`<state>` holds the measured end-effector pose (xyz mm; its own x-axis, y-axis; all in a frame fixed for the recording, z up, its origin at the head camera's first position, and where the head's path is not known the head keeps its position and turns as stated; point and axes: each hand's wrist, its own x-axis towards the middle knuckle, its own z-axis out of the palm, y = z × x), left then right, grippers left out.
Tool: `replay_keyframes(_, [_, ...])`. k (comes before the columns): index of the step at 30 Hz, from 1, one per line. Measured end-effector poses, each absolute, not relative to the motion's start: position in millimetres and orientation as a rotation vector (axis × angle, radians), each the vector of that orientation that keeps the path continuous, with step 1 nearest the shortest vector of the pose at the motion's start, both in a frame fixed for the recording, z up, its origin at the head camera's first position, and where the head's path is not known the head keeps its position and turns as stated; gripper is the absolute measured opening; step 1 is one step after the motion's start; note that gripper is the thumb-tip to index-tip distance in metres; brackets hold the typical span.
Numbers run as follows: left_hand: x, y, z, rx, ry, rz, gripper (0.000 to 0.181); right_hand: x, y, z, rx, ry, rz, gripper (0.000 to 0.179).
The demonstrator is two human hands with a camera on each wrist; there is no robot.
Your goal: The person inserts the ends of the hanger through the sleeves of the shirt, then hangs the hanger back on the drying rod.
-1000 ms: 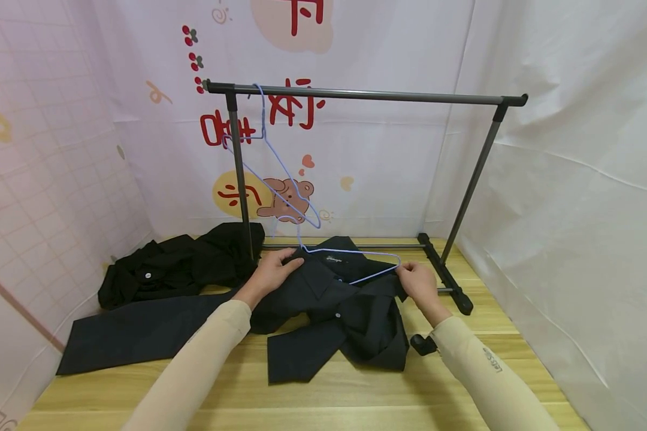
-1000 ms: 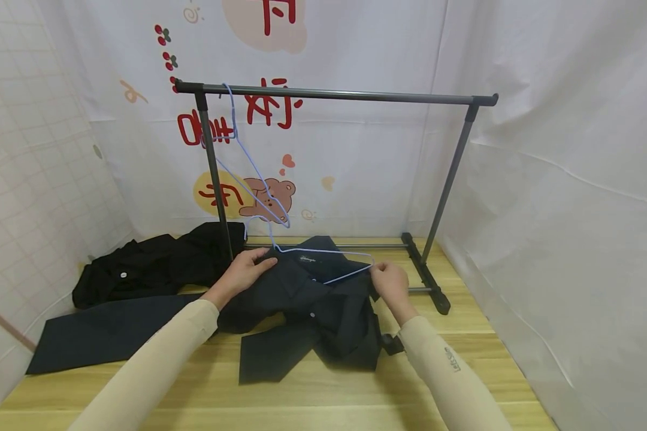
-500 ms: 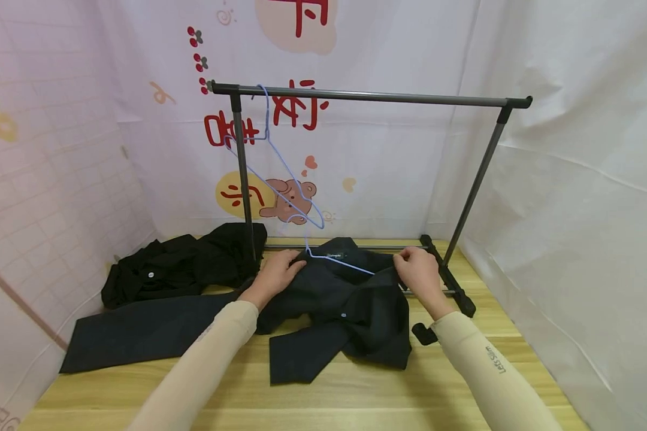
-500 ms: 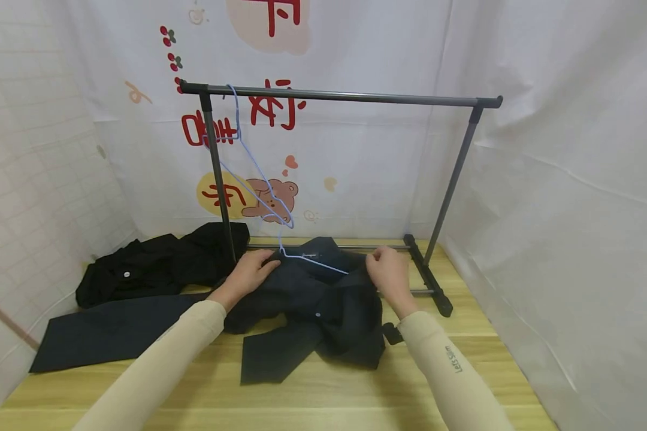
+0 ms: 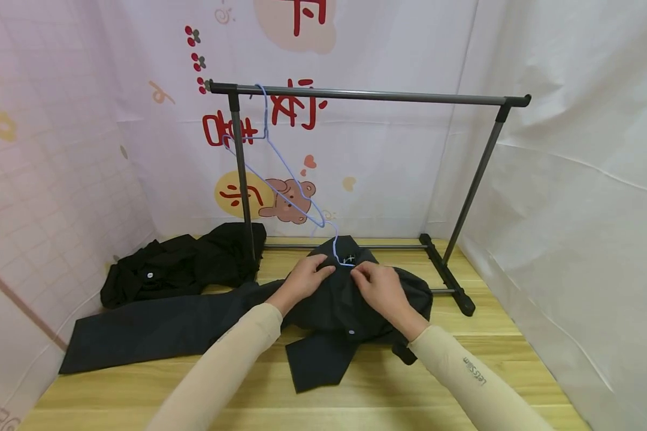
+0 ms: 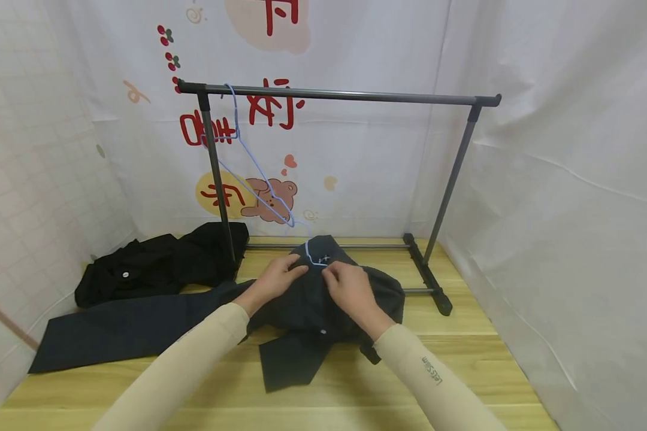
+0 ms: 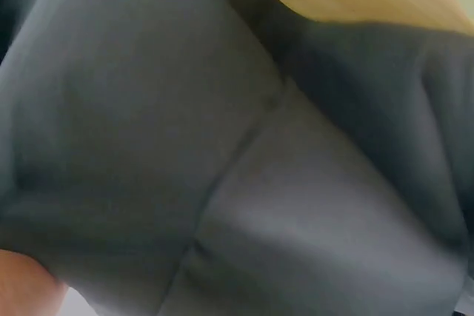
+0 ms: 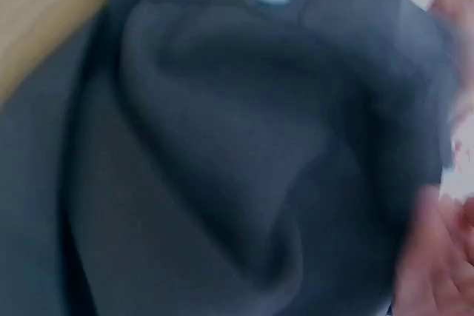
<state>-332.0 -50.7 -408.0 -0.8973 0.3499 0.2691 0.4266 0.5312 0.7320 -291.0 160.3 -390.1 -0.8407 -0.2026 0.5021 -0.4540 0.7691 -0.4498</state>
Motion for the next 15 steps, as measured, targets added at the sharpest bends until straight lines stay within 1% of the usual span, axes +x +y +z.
replay_keyframes(1, [-332.4, -52.8, -407.4, -0.683, -2.676, -1.327, 0.017, -293.9, 168.5, -387.9, 0.465, -2.525, 0.763, 0.015])
replay_keyframes(2, [-332.9, -55.5, -406.8, -0.673, -2.692, -1.348, 0.021, -297.4, 177.9, -385.5, 0.427, -2.527, 0.727, 0.020])
replay_keyframes(4, [-333.3, -60.7, -405.0, -0.660, -2.722, -1.400, 0.035, -304.9, 198.0, -382.0, 0.386, -2.605, 0.693, 0.033])
replay_keyframes(5, [-333.4, -62.6, -404.1, -0.651, -2.741, -1.415, 0.040, -307.4, 207.5, -380.5, 0.395, -2.677, 0.695, 0.039])
replay_keyframes(7, [-333.4, -64.6, -402.9, -0.646, -2.763, -1.437, 0.044, -312.5, 223.7, -380.3, 0.478, -2.828, 0.761, 0.044])
replay_keyframes(8, [-333.6, -64.7, -402.6, -0.652, -2.774, -1.445, 0.042, -314.0, 230.2, -380.8, 0.520, -2.882, 0.828, 0.043])
replay_keyframes(11, [-335.2, -61.2, -403.5, -0.684, -2.760, -1.472, 0.022, -315.5, 240.4, -382.8, 0.605, -2.939, 1.006, 0.035])
replay_keyframes(12, [-335.6, -58.8, -404.0, -0.697, -2.746, -1.499, 0.019, -315.6, 239.9, -383.7, 0.621, -2.932, 1.030, 0.033])
replay_keyframes(13, [-335.7, -55.9, -404.0, -0.716, -2.734, -1.518, 0.020, -314.8, 237.5, -384.1, 0.632, -2.916, 1.038, 0.031])
replay_keyframes(15, [-335.1, -48.7, -403.2, -0.756, -2.709, -1.565, 0.025, -312.7, 227.8, -384.4, 0.654, -2.884, 0.970, 0.035])
